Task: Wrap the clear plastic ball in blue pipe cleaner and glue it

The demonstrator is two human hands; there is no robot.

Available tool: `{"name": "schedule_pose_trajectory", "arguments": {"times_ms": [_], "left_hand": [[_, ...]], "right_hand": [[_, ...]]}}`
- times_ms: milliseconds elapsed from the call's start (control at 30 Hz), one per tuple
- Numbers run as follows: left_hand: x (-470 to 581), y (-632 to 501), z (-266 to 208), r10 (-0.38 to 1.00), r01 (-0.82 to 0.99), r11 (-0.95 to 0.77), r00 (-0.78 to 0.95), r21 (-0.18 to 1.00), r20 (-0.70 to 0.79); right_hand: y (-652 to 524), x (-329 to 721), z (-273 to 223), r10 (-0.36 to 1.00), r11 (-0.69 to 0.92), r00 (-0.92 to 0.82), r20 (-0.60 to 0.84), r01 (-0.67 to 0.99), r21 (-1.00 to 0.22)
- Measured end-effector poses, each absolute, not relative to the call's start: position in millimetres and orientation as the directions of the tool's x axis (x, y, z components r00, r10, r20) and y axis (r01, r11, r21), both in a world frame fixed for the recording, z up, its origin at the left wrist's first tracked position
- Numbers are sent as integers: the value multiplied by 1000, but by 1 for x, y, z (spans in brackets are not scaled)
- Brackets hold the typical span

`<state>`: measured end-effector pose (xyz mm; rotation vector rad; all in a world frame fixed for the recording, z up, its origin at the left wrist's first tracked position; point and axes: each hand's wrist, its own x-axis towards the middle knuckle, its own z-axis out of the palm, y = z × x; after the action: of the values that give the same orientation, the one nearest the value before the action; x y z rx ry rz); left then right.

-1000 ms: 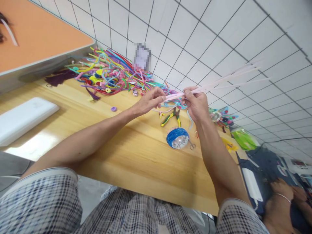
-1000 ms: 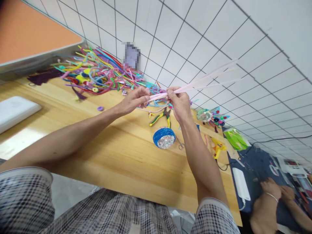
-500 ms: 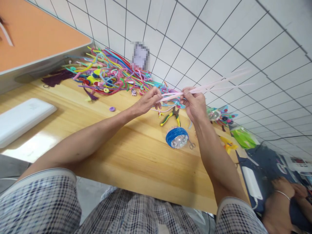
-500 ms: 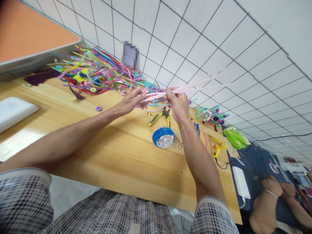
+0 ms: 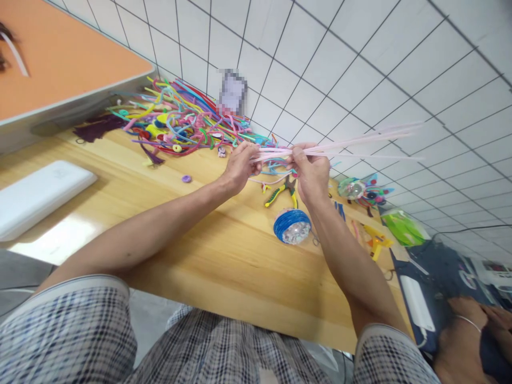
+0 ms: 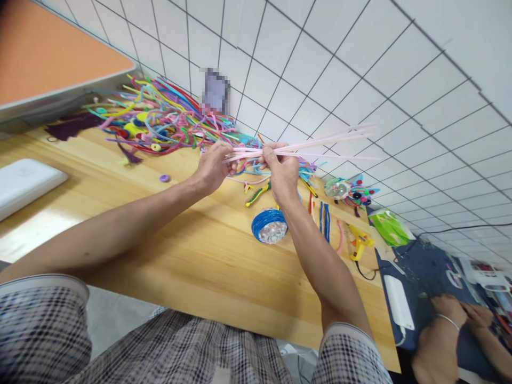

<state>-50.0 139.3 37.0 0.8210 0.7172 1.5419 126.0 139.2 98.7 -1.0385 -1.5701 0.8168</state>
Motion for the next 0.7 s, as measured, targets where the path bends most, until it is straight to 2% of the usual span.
{"name": "schedule_pose_trajectory", "arguments": {"times_ms": [167, 333, 567, 700], "left_hand": [[-48, 137, 37, 991, -526, -131, -48, 840, 124], [-49, 132, 37, 977, -397, -192, 8, 897, 212], [-48, 127, 29, 894, -227, -424, 52, 877, 446], [-50, 131, 26, 870, -170, -477, 45, 862, 491]], "right_hand": [[137, 126, 103, 912, 411, -85, 402, 206, -888], [140, 134, 106, 916, 400, -63, 397, 224, -889], [140, 136, 104, 934, 354, -73, 349, 79, -932], [141, 134, 102, 937, 338, -90, 337, -9, -941]]}}
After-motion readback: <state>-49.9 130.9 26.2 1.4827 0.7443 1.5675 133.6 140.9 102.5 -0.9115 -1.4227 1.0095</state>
